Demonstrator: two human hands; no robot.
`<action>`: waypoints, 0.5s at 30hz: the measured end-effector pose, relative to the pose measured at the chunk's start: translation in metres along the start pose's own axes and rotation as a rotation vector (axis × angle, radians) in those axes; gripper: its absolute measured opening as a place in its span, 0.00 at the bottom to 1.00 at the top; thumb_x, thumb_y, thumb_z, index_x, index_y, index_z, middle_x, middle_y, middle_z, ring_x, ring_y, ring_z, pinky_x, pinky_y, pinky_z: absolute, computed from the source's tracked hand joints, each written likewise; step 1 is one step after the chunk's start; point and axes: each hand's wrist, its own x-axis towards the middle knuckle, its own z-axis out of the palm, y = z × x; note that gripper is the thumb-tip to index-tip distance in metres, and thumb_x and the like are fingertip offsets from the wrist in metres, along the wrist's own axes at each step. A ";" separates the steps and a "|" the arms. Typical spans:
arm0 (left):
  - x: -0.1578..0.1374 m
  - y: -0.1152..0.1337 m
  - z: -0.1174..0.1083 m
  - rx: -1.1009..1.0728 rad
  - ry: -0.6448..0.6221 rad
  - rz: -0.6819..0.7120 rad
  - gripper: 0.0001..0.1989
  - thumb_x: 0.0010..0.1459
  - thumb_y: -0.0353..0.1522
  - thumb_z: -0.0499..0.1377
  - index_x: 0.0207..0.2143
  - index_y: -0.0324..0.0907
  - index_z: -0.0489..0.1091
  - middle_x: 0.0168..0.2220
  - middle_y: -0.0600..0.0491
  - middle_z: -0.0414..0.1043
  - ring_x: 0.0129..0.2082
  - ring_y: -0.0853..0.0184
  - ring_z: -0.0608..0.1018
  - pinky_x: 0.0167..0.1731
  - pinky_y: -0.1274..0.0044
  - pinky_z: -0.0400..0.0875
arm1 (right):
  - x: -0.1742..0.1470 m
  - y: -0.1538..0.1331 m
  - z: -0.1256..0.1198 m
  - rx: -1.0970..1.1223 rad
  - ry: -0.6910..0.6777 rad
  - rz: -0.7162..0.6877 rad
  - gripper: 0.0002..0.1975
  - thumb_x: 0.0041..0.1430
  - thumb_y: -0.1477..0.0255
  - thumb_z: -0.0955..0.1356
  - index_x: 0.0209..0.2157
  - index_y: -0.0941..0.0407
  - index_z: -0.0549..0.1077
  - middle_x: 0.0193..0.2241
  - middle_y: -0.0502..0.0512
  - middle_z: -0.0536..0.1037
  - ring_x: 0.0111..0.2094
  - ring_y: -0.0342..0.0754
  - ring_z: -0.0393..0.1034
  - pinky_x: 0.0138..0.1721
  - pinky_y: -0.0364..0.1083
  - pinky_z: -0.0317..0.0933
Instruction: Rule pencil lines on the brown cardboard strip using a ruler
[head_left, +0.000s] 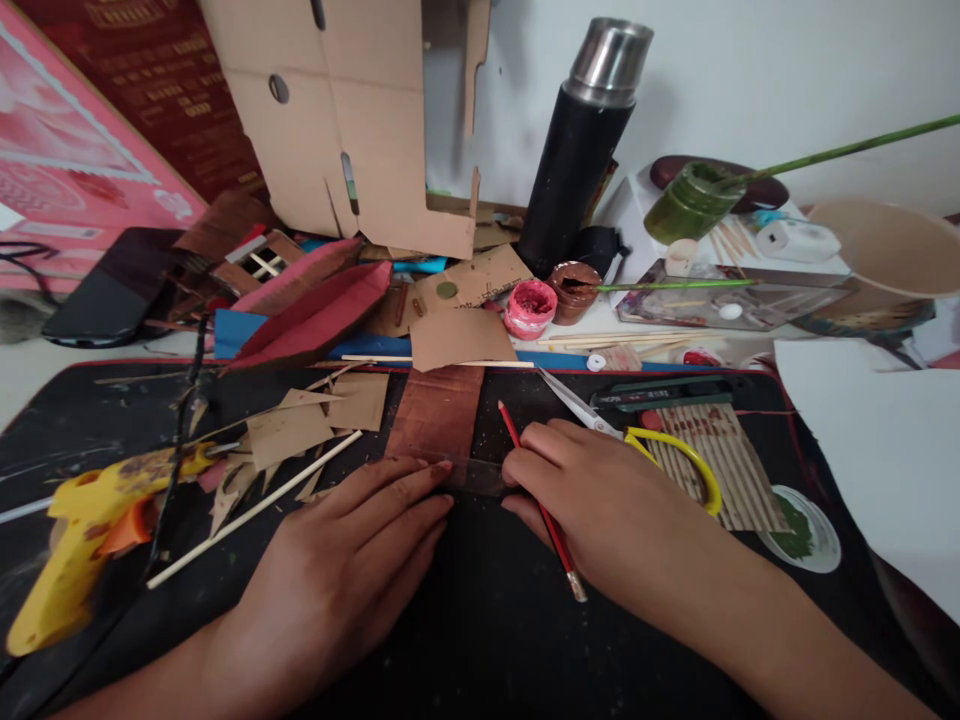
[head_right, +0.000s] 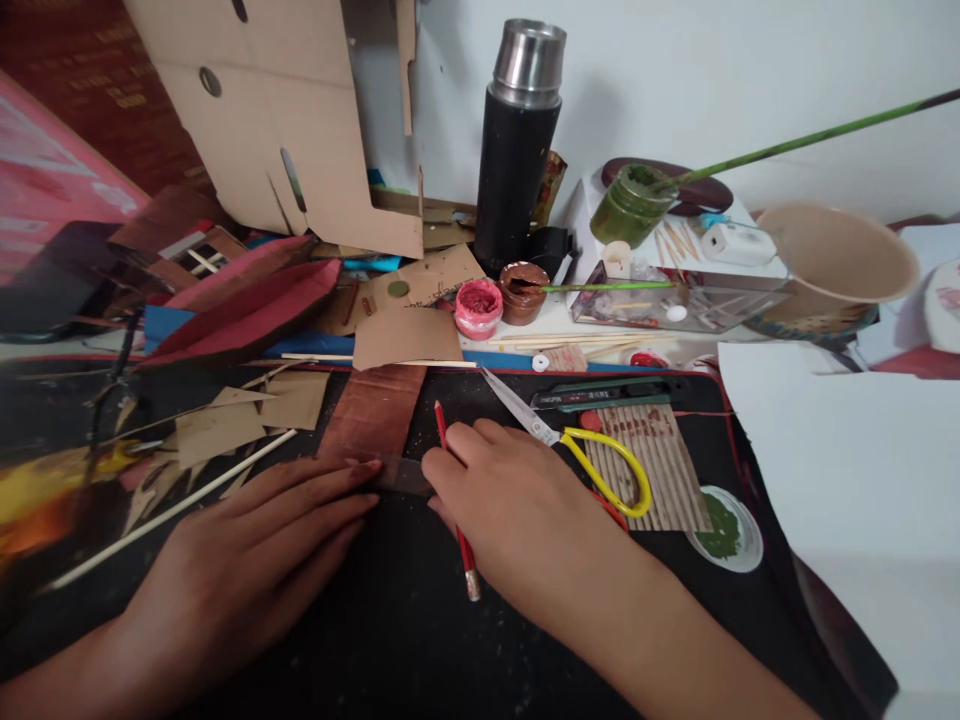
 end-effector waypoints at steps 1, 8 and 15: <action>0.000 0.000 0.000 0.000 0.003 0.002 0.10 0.76 0.24 0.58 0.52 0.36 0.80 0.54 0.47 0.86 0.56 0.62 0.85 0.64 0.70 0.77 | 0.000 0.000 0.000 -0.001 -0.005 0.001 0.10 0.64 0.76 0.79 0.37 0.55 0.76 0.35 0.53 0.78 0.36 0.55 0.73 0.35 0.51 0.60; -0.001 0.000 0.000 0.010 -0.004 0.010 0.10 0.76 0.24 0.58 0.52 0.36 0.80 0.53 0.48 0.87 0.55 0.62 0.86 0.63 0.70 0.78 | 0.001 0.000 0.000 0.014 -0.010 0.009 0.09 0.65 0.76 0.79 0.37 0.54 0.76 0.36 0.53 0.78 0.37 0.56 0.74 0.35 0.52 0.61; -0.002 0.000 0.001 0.022 -0.017 0.009 0.11 0.76 0.25 0.58 0.54 0.36 0.80 0.56 0.48 0.86 0.57 0.61 0.85 0.63 0.69 0.79 | 0.001 0.000 0.000 0.030 -0.011 0.021 0.09 0.65 0.77 0.78 0.37 0.54 0.77 0.36 0.53 0.78 0.36 0.55 0.73 0.35 0.51 0.61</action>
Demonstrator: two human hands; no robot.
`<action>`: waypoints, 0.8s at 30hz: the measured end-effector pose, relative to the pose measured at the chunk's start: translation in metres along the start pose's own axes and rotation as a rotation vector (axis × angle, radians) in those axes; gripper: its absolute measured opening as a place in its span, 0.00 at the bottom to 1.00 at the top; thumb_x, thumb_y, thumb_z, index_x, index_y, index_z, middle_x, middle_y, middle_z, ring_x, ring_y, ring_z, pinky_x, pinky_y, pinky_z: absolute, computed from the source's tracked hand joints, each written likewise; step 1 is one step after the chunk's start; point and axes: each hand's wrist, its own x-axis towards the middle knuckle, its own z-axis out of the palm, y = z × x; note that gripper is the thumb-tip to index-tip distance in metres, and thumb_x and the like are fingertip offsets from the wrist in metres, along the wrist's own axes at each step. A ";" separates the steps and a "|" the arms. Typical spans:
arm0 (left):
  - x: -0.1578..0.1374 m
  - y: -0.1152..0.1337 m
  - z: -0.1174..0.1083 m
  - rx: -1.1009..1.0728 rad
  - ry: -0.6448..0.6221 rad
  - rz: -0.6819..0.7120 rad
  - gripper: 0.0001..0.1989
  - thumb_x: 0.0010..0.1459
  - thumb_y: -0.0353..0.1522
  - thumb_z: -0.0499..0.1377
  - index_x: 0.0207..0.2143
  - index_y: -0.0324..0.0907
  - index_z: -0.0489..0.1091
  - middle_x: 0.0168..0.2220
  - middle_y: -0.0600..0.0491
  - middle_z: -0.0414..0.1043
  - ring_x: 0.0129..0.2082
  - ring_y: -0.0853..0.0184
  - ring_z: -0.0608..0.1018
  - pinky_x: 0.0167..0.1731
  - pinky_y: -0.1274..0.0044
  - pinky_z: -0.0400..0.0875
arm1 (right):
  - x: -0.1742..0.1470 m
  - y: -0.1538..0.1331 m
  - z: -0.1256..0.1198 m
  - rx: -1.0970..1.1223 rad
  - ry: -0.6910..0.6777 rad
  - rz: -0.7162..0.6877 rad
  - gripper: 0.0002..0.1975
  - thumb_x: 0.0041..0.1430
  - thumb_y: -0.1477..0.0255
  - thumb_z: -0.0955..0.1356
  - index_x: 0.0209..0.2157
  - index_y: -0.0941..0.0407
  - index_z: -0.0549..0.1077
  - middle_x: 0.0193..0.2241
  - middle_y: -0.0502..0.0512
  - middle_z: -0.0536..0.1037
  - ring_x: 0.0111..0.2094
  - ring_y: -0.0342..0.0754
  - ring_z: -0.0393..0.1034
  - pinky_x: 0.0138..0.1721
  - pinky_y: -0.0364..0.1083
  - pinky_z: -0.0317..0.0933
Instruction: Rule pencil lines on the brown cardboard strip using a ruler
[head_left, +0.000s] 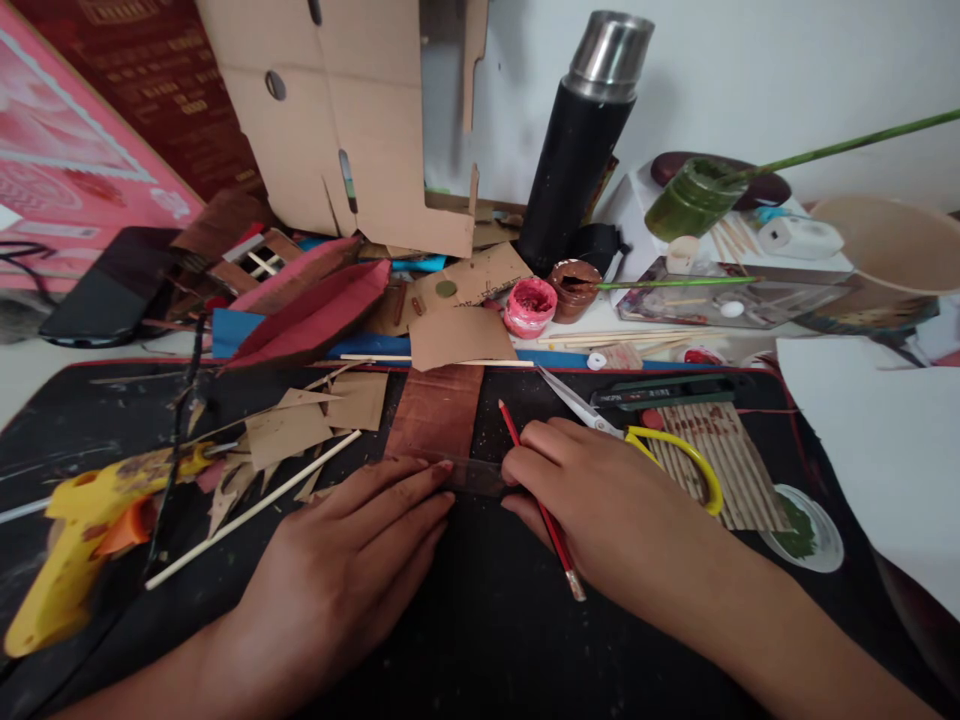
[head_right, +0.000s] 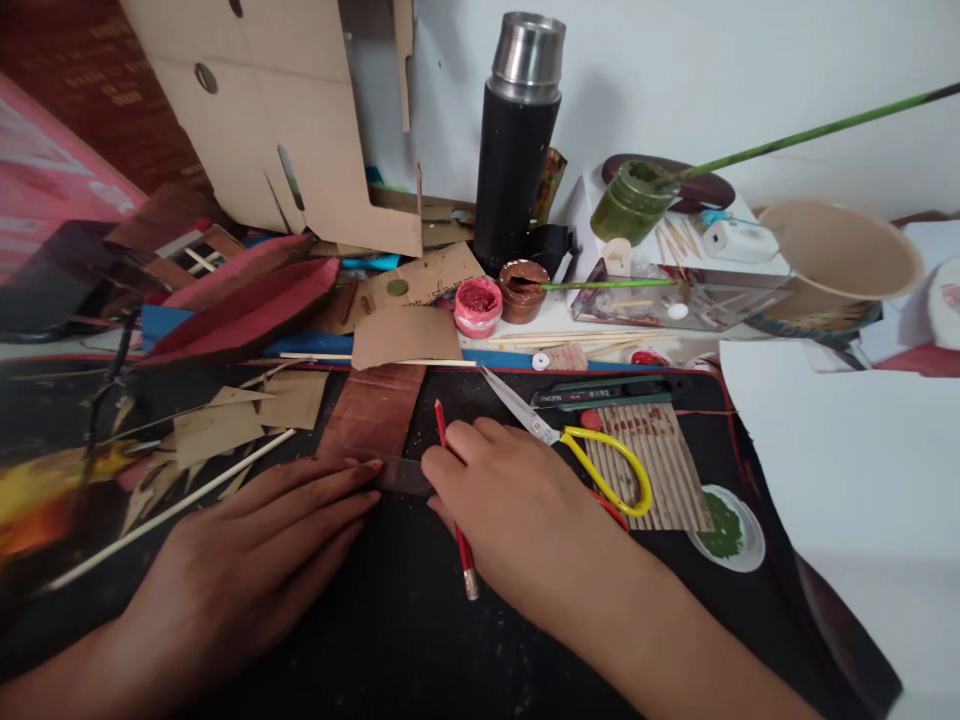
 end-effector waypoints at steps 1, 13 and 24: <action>0.000 0.000 0.000 -0.002 0.002 0.000 0.11 0.76 0.25 0.58 0.54 0.36 0.80 0.56 0.48 0.86 0.57 0.61 0.85 0.63 0.69 0.79 | 0.000 0.000 0.000 0.003 0.000 0.001 0.09 0.65 0.77 0.78 0.37 0.54 0.77 0.35 0.52 0.77 0.36 0.54 0.73 0.35 0.51 0.61; 0.001 0.001 -0.002 -0.023 0.009 -0.003 0.11 0.75 0.24 0.59 0.53 0.36 0.80 0.56 0.48 0.86 0.58 0.61 0.85 0.62 0.69 0.80 | 0.001 -0.003 -0.003 0.013 -0.032 0.017 0.07 0.66 0.78 0.77 0.37 0.54 0.77 0.36 0.53 0.78 0.36 0.55 0.74 0.36 0.52 0.61; 0.001 0.000 -0.003 0.002 -0.016 0.017 0.11 0.76 0.24 0.58 0.53 0.37 0.80 0.57 0.50 0.86 0.57 0.58 0.86 0.59 0.66 0.82 | 0.001 -0.002 -0.002 0.017 -0.034 0.020 0.07 0.67 0.78 0.77 0.38 0.55 0.78 0.37 0.54 0.79 0.37 0.55 0.74 0.36 0.52 0.61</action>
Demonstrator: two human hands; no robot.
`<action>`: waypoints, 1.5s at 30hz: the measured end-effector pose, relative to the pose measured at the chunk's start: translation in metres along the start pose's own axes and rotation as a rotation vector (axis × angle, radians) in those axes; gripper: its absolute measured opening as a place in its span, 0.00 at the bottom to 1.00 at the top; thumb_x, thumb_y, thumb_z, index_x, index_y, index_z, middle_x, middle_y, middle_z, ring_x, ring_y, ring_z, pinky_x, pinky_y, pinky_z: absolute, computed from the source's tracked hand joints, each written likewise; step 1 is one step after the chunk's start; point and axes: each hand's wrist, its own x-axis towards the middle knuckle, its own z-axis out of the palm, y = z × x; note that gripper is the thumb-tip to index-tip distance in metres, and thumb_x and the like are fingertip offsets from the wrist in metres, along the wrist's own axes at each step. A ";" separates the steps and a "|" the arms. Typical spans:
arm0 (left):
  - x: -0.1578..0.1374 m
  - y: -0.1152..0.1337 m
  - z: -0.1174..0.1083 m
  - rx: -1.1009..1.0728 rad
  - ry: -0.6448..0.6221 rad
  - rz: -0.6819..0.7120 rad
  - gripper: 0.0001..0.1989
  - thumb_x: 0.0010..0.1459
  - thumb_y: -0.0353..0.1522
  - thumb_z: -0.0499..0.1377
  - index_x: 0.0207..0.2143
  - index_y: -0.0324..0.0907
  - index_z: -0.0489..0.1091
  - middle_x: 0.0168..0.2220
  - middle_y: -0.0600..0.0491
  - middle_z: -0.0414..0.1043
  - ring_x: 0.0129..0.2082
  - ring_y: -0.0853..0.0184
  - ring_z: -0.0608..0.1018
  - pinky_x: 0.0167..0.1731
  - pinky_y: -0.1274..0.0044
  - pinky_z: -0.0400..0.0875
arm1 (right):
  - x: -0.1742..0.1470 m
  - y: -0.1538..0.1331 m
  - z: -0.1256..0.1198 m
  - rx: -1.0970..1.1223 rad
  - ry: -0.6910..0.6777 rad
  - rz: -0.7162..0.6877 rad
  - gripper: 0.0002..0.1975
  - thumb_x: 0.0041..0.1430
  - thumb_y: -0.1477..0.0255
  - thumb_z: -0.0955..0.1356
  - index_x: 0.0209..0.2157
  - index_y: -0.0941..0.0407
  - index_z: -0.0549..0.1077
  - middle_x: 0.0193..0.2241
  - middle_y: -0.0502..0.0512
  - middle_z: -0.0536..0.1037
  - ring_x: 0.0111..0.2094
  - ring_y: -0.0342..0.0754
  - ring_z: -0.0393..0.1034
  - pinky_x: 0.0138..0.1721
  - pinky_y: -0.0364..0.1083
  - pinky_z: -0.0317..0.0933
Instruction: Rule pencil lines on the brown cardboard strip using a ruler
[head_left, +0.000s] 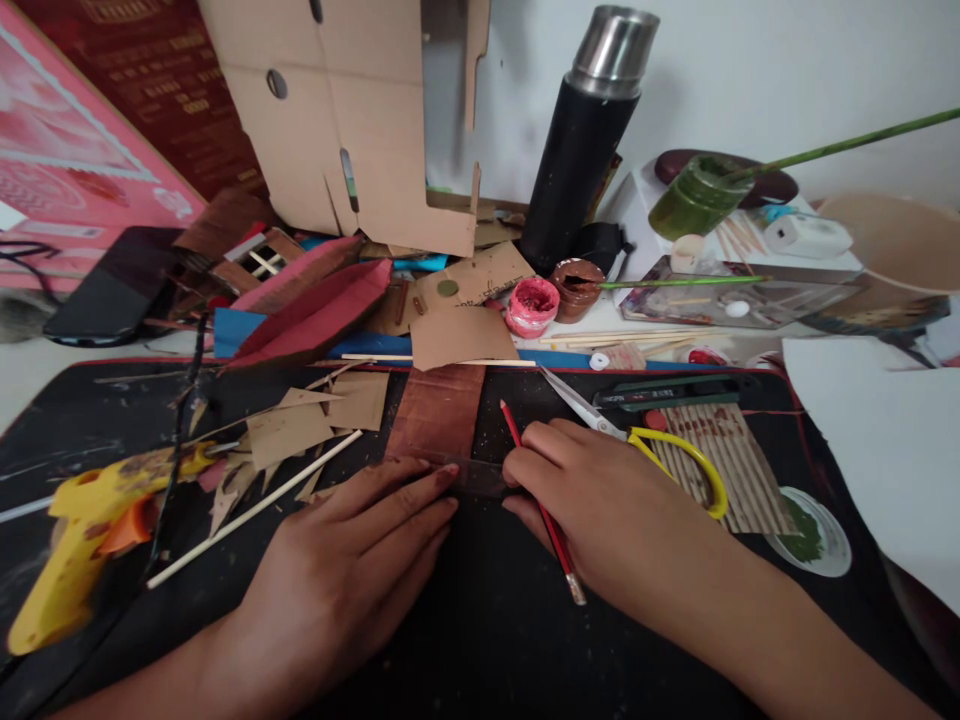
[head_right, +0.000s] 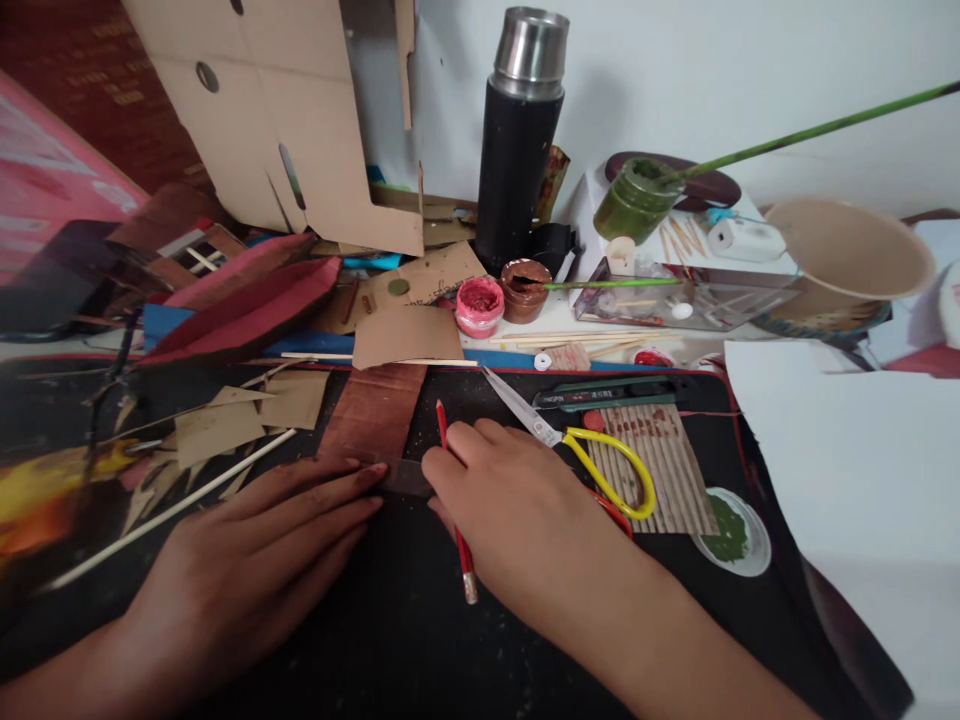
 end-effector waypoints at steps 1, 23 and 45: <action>0.000 0.000 0.000 -0.002 -0.002 0.000 0.11 0.76 0.25 0.58 0.53 0.37 0.80 0.57 0.50 0.86 0.57 0.58 0.86 0.59 0.66 0.83 | 0.000 0.000 0.000 0.000 0.000 0.001 0.07 0.67 0.78 0.77 0.38 0.55 0.78 0.37 0.54 0.79 0.37 0.56 0.74 0.36 0.52 0.62; 0.000 0.001 0.001 0.003 -0.003 -0.001 0.11 0.74 0.25 0.59 0.52 0.37 0.81 0.57 0.49 0.86 0.57 0.58 0.85 0.59 0.67 0.83 | -0.001 0.000 0.000 -0.003 -0.009 -0.001 0.06 0.68 0.78 0.75 0.38 0.55 0.77 0.37 0.55 0.79 0.38 0.57 0.75 0.37 0.53 0.63; 0.000 0.001 0.002 0.010 -0.012 0.006 0.11 0.75 0.25 0.58 0.51 0.38 0.80 0.57 0.50 0.86 0.56 0.56 0.86 0.55 0.64 0.85 | -0.001 0.001 -0.001 -0.009 0.000 0.000 0.07 0.67 0.77 0.77 0.37 0.55 0.77 0.36 0.54 0.78 0.36 0.55 0.74 0.36 0.51 0.62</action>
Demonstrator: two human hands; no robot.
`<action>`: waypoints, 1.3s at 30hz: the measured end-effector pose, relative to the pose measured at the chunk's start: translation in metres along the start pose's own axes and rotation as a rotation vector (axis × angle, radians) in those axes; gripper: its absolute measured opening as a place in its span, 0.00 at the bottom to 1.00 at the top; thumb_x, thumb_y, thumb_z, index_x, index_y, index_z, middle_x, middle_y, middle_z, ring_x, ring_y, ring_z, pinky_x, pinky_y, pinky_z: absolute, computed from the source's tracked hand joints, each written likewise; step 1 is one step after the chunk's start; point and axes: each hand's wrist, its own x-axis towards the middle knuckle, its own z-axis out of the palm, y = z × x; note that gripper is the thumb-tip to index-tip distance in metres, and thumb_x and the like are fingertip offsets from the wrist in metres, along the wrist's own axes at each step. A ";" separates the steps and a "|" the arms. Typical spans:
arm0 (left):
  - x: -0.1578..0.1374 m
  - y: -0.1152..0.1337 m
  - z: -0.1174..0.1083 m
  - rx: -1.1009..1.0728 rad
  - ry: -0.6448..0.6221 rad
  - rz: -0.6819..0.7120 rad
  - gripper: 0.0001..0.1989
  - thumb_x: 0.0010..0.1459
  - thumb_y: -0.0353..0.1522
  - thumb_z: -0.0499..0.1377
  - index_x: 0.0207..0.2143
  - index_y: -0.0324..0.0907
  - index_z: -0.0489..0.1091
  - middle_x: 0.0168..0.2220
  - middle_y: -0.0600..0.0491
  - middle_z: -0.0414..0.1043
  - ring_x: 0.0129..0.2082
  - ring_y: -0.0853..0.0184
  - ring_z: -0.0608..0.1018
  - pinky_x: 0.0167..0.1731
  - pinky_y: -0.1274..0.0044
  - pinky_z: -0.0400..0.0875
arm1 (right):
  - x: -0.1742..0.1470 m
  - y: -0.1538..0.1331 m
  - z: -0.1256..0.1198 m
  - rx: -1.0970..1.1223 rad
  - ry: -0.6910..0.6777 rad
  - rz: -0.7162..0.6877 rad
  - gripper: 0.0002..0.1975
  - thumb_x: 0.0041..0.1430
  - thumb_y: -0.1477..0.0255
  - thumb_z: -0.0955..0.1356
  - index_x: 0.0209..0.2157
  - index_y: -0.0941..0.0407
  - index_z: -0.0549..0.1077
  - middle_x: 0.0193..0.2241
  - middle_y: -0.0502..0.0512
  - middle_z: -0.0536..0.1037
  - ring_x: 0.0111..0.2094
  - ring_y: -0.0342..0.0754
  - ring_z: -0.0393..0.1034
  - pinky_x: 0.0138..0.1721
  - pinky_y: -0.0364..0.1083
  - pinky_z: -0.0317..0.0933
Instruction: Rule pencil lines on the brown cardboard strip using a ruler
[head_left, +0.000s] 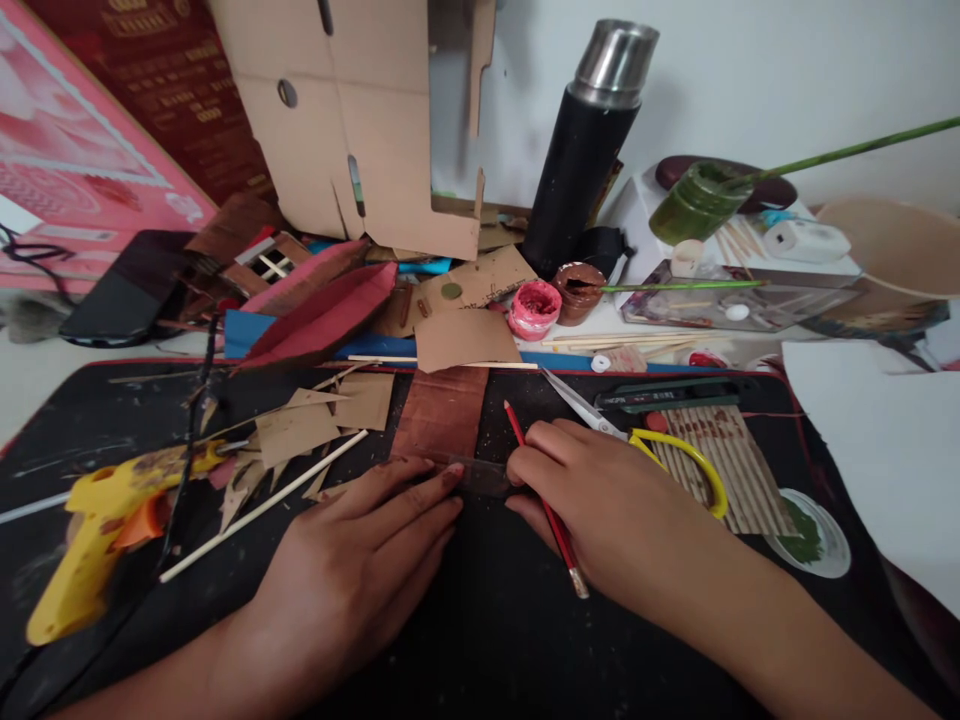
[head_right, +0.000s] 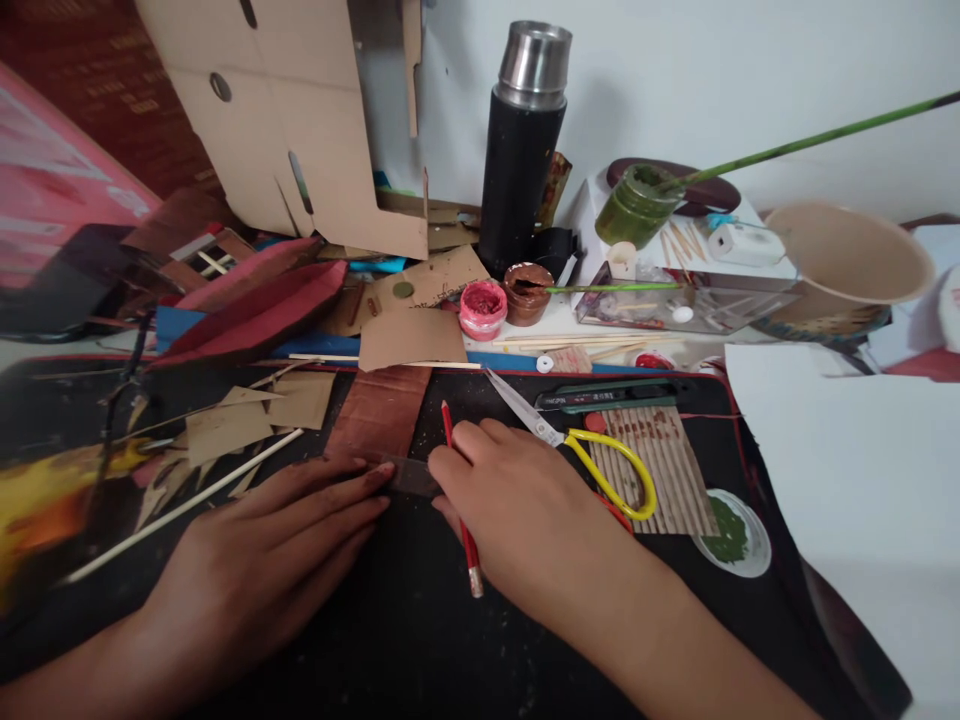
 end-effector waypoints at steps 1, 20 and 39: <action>0.000 0.000 0.000 -0.004 0.001 0.001 0.11 0.75 0.25 0.58 0.51 0.38 0.80 0.57 0.50 0.86 0.56 0.57 0.86 0.55 0.64 0.85 | 0.000 0.000 0.000 -0.001 0.004 0.002 0.07 0.67 0.76 0.77 0.38 0.55 0.77 0.36 0.54 0.78 0.36 0.55 0.74 0.36 0.51 0.62; 0.003 0.001 -0.001 -0.013 0.042 -0.029 0.13 0.76 0.27 0.56 0.49 0.39 0.81 0.53 0.53 0.87 0.53 0.56 0.87 0.51 0.65 0.88 | 0.006 -0.014 0.001 0.795 0.351 -0.076 0.08 0.79 0.74 0.69 0.46 0.57 0.82 0.36 0.54 0.87 0.36 0.45 0.81 0.38 0.43 0.71; 0.000 0.002 0.001 -0.028 0.066 -0.048 0.13 0.77 0.27 0.55 0.48 0.39 0.82 0.52 0.52 0.88 0.53 0.58 0.87 0.53 0.67 0.86 | 0.020 -0.016 0.034 1.378 0.288 0.391 0.24 0.77 0.50 0.69 0.37 0.56 0.81 0.19 0.47 0.76 0.19 0.42 0.70 0.24 0.41 0.65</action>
